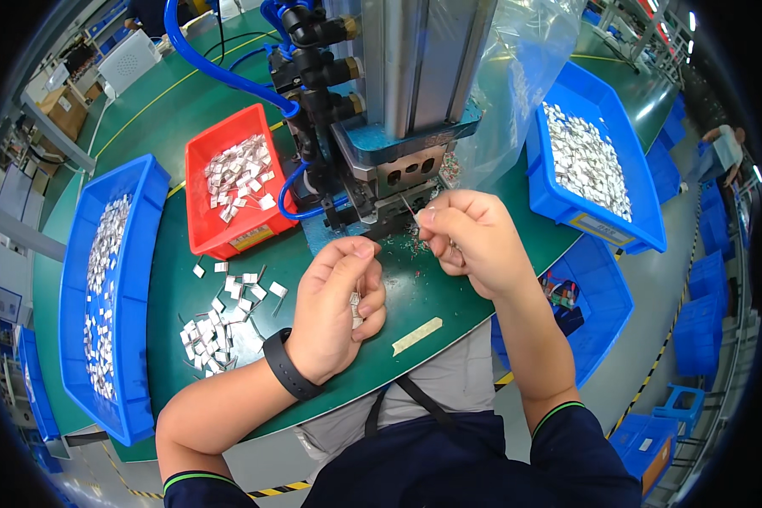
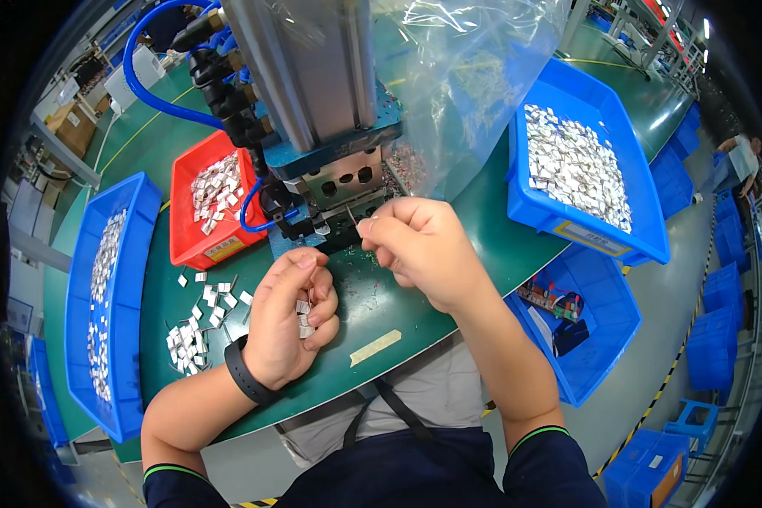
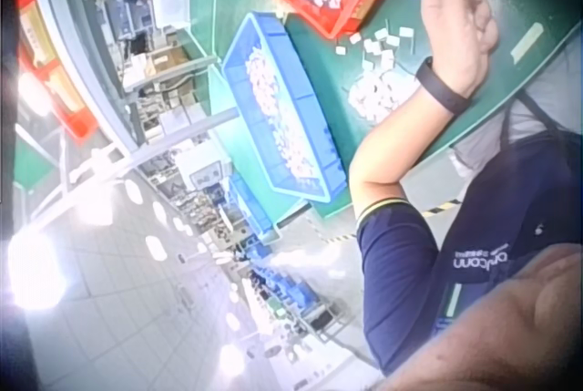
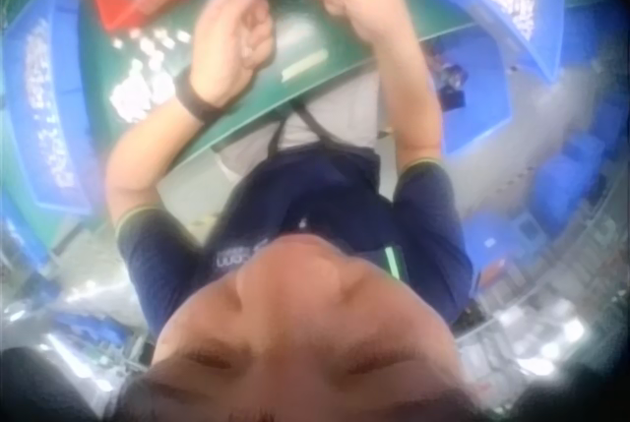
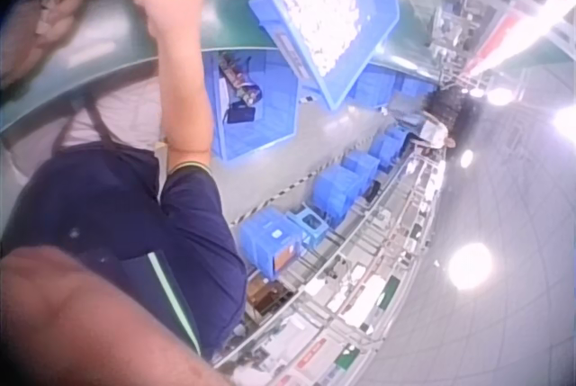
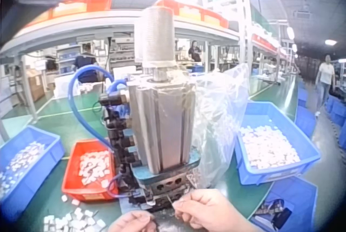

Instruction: The person repeatedly picks up small white rectangular components and thin metal pins from a workbench. They insert the pins into the components and place them into a vertical press machine to secure them. The finished components are then dropped into a blue bin to the right.

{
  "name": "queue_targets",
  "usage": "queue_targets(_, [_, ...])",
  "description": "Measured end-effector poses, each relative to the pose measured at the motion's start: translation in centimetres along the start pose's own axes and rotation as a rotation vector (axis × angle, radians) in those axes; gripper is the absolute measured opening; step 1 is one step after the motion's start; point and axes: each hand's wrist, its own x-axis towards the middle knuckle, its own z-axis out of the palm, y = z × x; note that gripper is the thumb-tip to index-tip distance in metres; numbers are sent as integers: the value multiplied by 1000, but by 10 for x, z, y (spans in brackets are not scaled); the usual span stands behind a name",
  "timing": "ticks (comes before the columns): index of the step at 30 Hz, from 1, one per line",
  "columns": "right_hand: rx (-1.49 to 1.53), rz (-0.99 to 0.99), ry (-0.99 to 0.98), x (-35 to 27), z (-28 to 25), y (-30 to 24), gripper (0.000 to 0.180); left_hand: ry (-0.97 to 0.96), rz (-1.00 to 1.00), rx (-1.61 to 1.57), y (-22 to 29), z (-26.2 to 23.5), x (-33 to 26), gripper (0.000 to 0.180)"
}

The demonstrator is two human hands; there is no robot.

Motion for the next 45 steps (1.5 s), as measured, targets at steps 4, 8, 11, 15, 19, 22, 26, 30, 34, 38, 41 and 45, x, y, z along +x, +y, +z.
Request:
queue_targets(4, [21,-6,27,5,2,0,19,-4,-9,2,0,-1,0,14])
queue_targets(8, [11,-6,42,8,5,0,19,-1,-11,8,1,0,-1,14])
queue_targets(11, [16,-7,54,7,5,0,20,-2,-14,11,1,1,0,14])
queue_targets(15, [21,-17,46,7,4,1,20,-6,-11,9,1,0,0,13])
queue_targets(19, [22,-40,20,8,2,3,19,-12,-10,12,0,0,0,13])
queue_targets(22, [37,-33,-13,8,1,5,18,-7,-12,12,1,1,0,13])
queue_targets(26, [0,-19,-78,1,2,9,17,-24,-10,17,1,1,-1,14])
queue_targets(30, [-97,11,-209,-1,2,11,15,-23,-9,50,2,3,-2,17])
queue_targets(34, [-174,31,-250,-2,4,12,14,-45,5,49,-1,0,-1,15])
queue_targets(38, [-200,37,-277,-1,4,13,14,-47,12,34,-3,-2,0,12])
queue_targets(41, [-214,12,-300,-1,11,11,13,-67,20,62,-3,-3,0,14])
queue_targets(45, [-21,155,-277,0,6,10,10,-22,-10,29,1,1,0,24])
